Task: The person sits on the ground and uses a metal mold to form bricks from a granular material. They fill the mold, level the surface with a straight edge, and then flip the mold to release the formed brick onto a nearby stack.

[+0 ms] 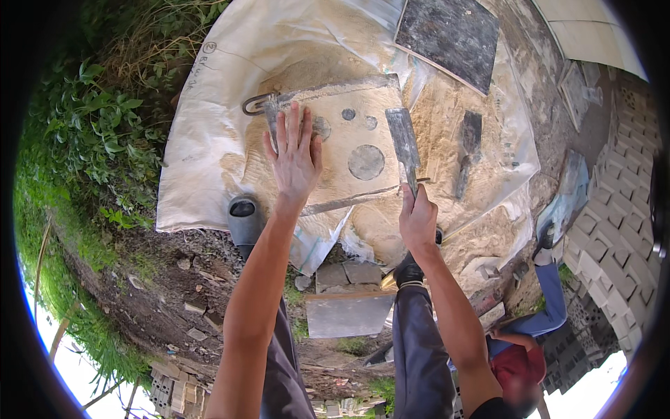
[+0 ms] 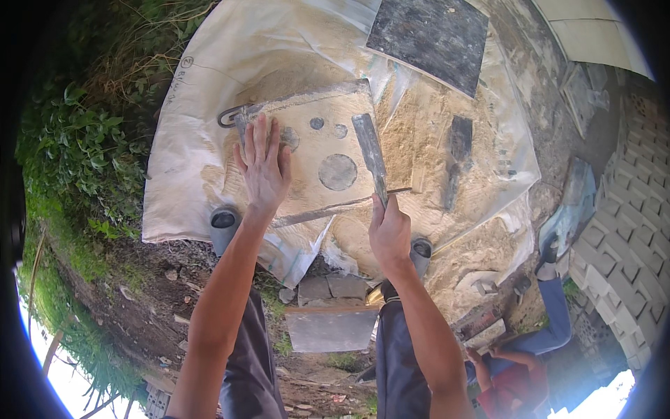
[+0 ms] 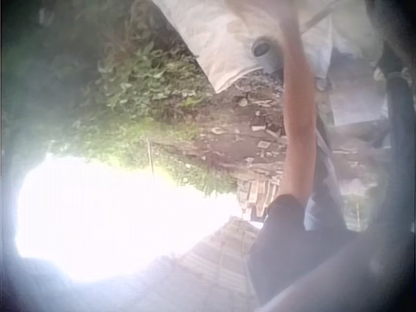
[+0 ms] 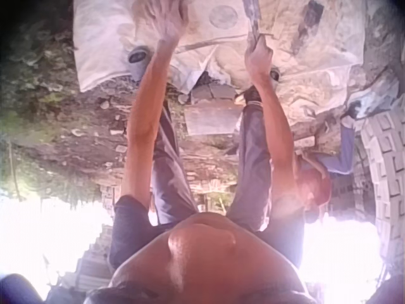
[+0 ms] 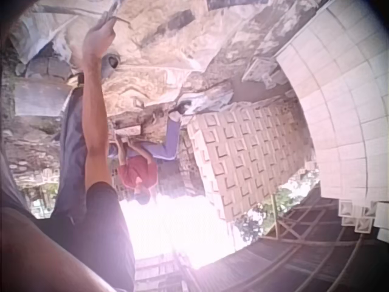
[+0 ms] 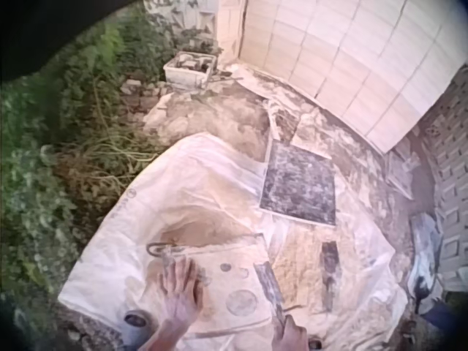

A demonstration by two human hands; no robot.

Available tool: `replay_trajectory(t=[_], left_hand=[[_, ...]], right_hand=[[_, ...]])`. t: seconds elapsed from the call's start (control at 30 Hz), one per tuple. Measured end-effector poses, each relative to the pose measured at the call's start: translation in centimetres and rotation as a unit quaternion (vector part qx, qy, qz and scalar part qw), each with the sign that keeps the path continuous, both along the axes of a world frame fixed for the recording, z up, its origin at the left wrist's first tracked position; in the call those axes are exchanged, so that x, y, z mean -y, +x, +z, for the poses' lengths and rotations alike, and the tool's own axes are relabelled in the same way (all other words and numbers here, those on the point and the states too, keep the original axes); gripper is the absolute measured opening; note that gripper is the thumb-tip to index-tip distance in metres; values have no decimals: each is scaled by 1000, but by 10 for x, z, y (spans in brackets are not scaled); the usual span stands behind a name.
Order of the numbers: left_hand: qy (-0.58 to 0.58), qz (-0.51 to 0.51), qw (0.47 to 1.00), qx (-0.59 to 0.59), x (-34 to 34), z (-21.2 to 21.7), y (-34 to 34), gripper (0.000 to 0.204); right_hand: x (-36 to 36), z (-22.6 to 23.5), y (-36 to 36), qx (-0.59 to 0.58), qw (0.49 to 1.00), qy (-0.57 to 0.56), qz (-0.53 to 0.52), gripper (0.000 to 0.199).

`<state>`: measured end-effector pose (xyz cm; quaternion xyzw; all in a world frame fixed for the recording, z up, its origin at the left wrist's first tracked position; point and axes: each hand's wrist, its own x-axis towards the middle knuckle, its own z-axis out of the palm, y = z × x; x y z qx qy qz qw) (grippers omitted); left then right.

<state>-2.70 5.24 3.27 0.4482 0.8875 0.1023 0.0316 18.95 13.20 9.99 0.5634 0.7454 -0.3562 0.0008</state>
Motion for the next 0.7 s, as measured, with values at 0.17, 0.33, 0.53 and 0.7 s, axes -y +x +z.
replay_trajectory(t=[0.17,0.33,0.53,0.7], left_hand=[[51,-18,998,-30,1,-5,1,41],[146,6,989,-28,-7,-7,-3,24],[171,7,985,-21,-21,2,-11,15],[172,31,984,16,-20,-2,-16,14]], right_hand=[[0,0,5,22,999,-23,10,25],[2,-9,4,19,999,-28,30,26],[5,-10,3,14,999,-40,26,27],[-1,-13,4,30,997,-62,30,30]])
